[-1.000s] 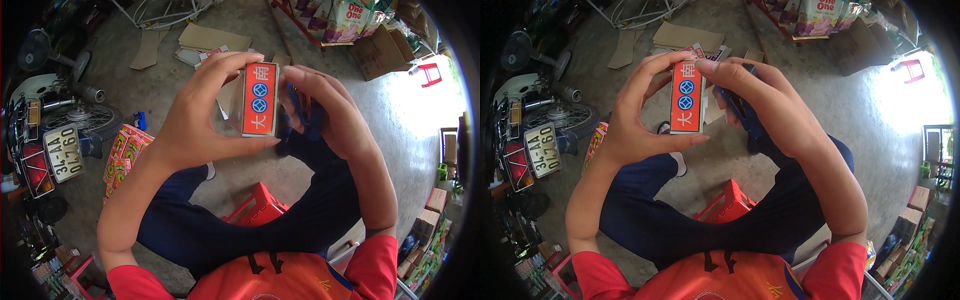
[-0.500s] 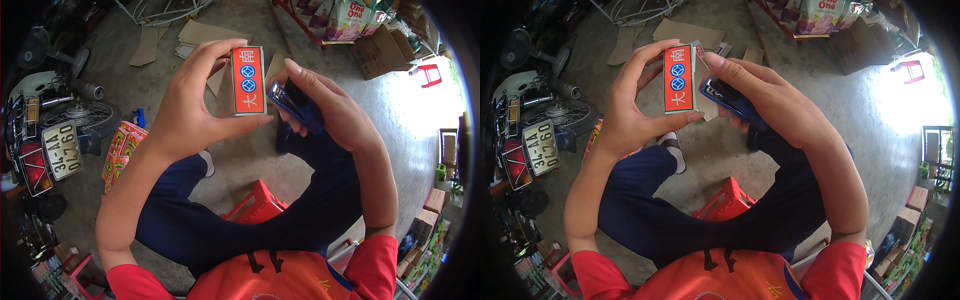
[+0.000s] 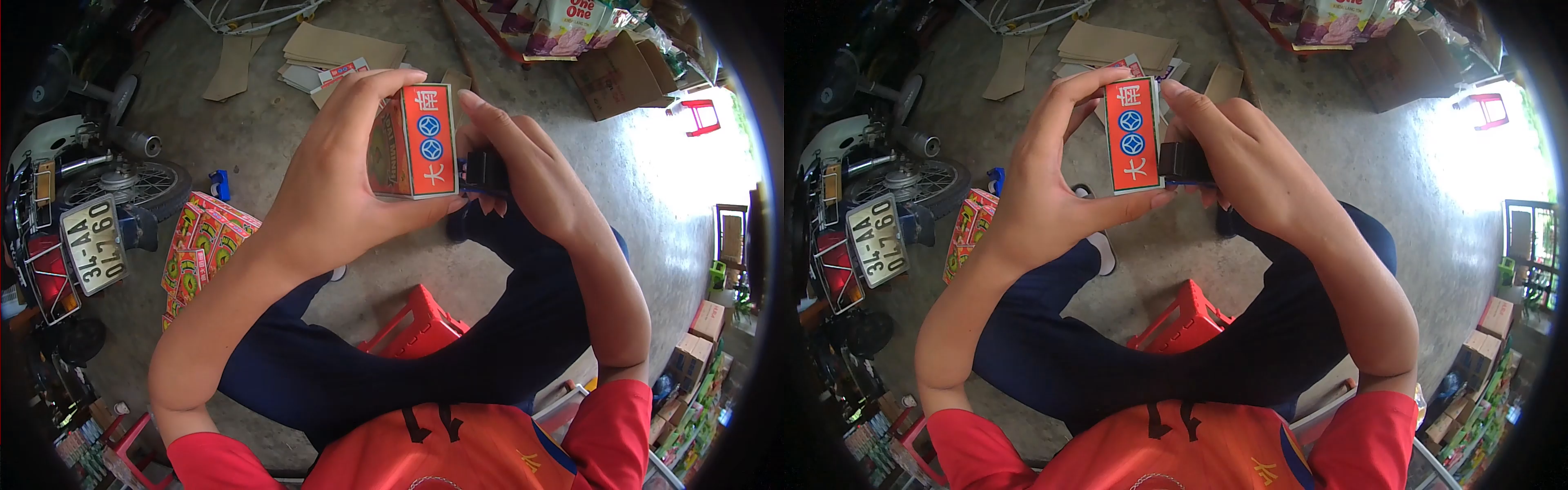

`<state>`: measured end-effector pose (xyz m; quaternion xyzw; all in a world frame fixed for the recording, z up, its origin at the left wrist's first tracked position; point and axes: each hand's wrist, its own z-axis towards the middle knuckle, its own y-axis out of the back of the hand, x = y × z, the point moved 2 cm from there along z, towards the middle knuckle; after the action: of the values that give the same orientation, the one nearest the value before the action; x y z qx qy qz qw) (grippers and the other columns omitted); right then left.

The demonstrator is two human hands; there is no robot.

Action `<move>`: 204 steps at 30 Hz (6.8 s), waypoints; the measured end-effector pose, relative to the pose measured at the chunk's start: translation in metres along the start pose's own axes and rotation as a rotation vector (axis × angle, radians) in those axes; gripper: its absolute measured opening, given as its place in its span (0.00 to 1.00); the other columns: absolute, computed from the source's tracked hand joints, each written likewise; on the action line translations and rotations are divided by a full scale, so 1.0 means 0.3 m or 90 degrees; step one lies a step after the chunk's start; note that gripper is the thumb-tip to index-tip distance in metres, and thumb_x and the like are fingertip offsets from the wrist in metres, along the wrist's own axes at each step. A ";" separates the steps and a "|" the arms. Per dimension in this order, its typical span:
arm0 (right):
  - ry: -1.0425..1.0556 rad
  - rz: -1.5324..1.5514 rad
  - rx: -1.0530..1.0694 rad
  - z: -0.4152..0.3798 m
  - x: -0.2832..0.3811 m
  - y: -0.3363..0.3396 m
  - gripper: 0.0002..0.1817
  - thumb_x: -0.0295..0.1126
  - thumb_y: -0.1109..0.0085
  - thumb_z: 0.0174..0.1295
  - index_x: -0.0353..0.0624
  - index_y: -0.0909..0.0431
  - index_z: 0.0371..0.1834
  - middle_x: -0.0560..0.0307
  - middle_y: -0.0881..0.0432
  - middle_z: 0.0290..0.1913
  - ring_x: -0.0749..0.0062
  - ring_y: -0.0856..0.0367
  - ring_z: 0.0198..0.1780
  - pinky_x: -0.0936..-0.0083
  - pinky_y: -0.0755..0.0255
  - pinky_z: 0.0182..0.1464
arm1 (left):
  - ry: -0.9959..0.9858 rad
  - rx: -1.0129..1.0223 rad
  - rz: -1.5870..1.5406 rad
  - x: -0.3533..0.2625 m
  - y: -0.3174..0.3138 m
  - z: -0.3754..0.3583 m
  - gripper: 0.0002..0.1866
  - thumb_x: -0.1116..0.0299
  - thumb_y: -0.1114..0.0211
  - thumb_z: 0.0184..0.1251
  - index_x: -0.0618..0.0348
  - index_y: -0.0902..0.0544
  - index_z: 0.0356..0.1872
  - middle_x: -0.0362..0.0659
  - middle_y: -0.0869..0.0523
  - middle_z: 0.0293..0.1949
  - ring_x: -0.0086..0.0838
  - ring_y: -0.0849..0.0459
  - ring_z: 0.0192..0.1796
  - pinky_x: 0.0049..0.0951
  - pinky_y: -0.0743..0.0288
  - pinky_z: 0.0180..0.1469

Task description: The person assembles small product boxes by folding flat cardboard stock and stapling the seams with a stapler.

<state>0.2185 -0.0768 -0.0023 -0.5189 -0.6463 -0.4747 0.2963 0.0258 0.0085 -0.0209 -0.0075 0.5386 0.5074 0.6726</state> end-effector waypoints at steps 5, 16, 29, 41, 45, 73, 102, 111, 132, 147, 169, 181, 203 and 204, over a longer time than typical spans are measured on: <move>0.016 -0.041 -0.001 0.001 -0.002 0.005 0.34 0.54 0.61 0.85 0.31 0.16 0.49 0.55 0.20 0.27 0.75 0.23 0.25 0.73 0.26 0.32 | 0.035 -0.017 -0.025 -0.011 -0.017 -0.005 0.50 0.67 0.09 0.44 0.57 0.28 0.72 0.48 0.21 0.69 0.39 0.22 0.73 0.42 0.34 0.80; 0.113 -0.248 -0.033 -0.004 -0.009 -0.002 0.21 0.32 0.55 0.82 0.37 0.28 0.72 0.44 0.17 0.37 0.58 0.16 0.30 0.63 0.21 0.36 | 0.048 -0.010 0.052 -0.030 -0.029 -0.011 0.50 0.62 0.08 0.43 0.57 0.26 0.71 0.49 0.19 0.67 0.40 0.19 0.69 0.42 0.30 0.75; 0.032 -0.202 -0.065 -0.006 0.014 -0.005 0.19 0.36 0.56 0.84 0.37 0.25 0.67 0.44 0.18 0.33 0.57 0.16 0.29 0.61 0.22 0.35 | 0.006 0.047 -0.018 -0.009 0.017 -0.002 0.49 0.64 0.10 0.47 0.58 0.25 0.73 0.46 0.21 0.70 0.37 0.22 0.72 0.39 0.29 0.74; 0.084 -0.249 -0.073 0.005 -0.012 0.006 0.20 0.36 0.56 0.83 0.39 0.24 0.68 0.44 0.19 0.34 0.56 0.16 0.30 0.62 0.22 0.36 | 0.037 0.037 -0.002 -0.009 0.010 -0.009 0.51 0.62 0.08 0.44 0.57 0.25 0.73 0.45 0.20 0.70 0.36 0.22 0.73 0.41 0.32 0.77; 0.216 -0.312 -0.106 0.002 -0.039 0.009 0.19 0.35 0.56 0.83 0.39 0.24 0.68 0.44 0.19 0.34 0.56 0.16 0.31 0.62 0.22 0.36 | 0.055 0.036 -0.021 0.003 0.008 -0.010 0.51 0.62 0.07 0.43 0.57 0.25 0.72 0.45 0.19 0.69 0.36 0.21 0.73 0.42 0.33 0.78; 0.212 -0.320 -0.083 0.002 -0.037 0.004 0.15 0.30 0.47 0.75 0.36 0.23 0.60 0.39 0.19 0.38 0.42 0.17 0.39 0.55 0.24 0.42 | -0.024 0.038 0.053 -0.010 0.019 -0.003 0.47 0.67 0.11 0.45 0.61 0.23 0.71 0.48 0.18 0.66 0.37 0.19 0.68 0.36 0.28 0.71; 0.319 -0.240 -0.093 -0.004 -0.045 0.012 0.16 0.30 0.54 0.80 0.39 0.25 0.64 0.44 0.18 0.31 0.52 0.20 0.28 0.59 0.25 0.34 | -0.076 0.044 0.042 0.002 0.063 0.010 0.48 0.67 0.12 0.41 0.62 0.22 0.71 0.48 0.19 0.67 0.37 0.18 0.68 0.37 0.25 0.70; 0.245 -0.069 -0.152 0.004 -0.001 0.068 0.34 0.55 0.60 0.84 0.39 0.20 0.28 0.63 0.24 0.22 0.83 0.28 0.21 0.81 0.35 0.27 | -0.149 0.065 0.049 -0.029 0.067 0.030 0.50 0.68 0.12 0.40 0.64 0.23 0.72 0.52 0.20 0.70 0.41 0.18 0.70 0.40 0.25 0.71; 0.336 -0.143 -0.162 -0.012 0.008 0.089 0.18 0.36 0.58 0.85 0.34 0.20 0.51 0.46 0.20 0.26 0.59 0.22 0.25 0.65 0.28 0.33 | -0.239 0.101 0.117 -0.068 0.042 0.015 0.43 0.66 0.13 0.38 0.59 0.15 0.65 0.52 0.16 0.66 0.44 0.15 0.65 0.43 0.19 0.65; 0.189 -0.043 -0.175 -0.016 0.026 0.064 0.35 0.50 0.61 0.85 0.31 0.16 0.31 0.55 0.25 0.17 0.72 0.25 0.21 0.70 0.30 0.30 | -0.257 0.077 0.141 -0.079 0.038 0.013 0.41 0.62 0.15 0.39 0.58 0.13 0.63 0.50 0.15 0.64 0.46 0.15 0.63 0.46 0.19 0.67; 0.239 -0.073 -0.199 -0.014 0.027 0.063 0.35 0.48 0.63 0.85 0.32 0.15 0.29 0.54 0.25 0.16 0.71 0.25 0.22 0.68 0.31 0.30 | -0.258 0.077 0.152 -0.092 0.039 0.012 0.40 0.62 0.16 0.40 0.57 0.12 0.63 0.50 0.15 0.64 0.46 0.15 0.64 0.47 0.19 0.66; 0.349 -0.166 -0.267 -0.032 0.043 0.049 0.30 0.43 0.60 0.87 0.33 0.23 0.27 0.50 0.30 0.16 0.64 0.33 0.20 0.63 0.36 0.30 | -0.282 0.053 0.076 -0.079 0.026 0.005 0.41 0.68 0.13 0.44 0.55 0.24 0.64 0.53 0.15 0.65 0.50 0.16 0.65 0.49 0.22 0.70; 0.135 -0.017 -0.091 -0.023 0.055 0.054 0.31 0.57 0.37 0.71 0.41 0.13 0.62 0.69 0.25 0.25 0.85 0.30 0.25 0.82 0.39 0.32 | -0.164 -0.018 0.132 -0.028 0.101 0.034 0.51 0.70 0.12 0.39 0.64 0.25 0.71 0.50 0.19 0.67 0.44 0.17 0.68 0.43 0.23 0.71; 0.096 0.015 -0.104 -0.025 0.055 0.055 0.27 0.49 0.29 0.65 0.42 0.12 0.60 0.71 0.25 0.25 0.86 0.29 0.25 0.84 0.39 0.31 | -0.145 -0.026 0.111 -0.018 0.098 0.034 0.50 0.70 0.12 0.39 0.65 0.25 0.71 0.50 0.20 0.68 0.42 0.18 0.69 0.43 0.23 0.72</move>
<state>0.2286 -0.0770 0.0199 -0.5118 -0.5753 -0.5597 0.3062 0.0134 0.0248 0.0033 0.0834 0.4468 0.5725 0.6824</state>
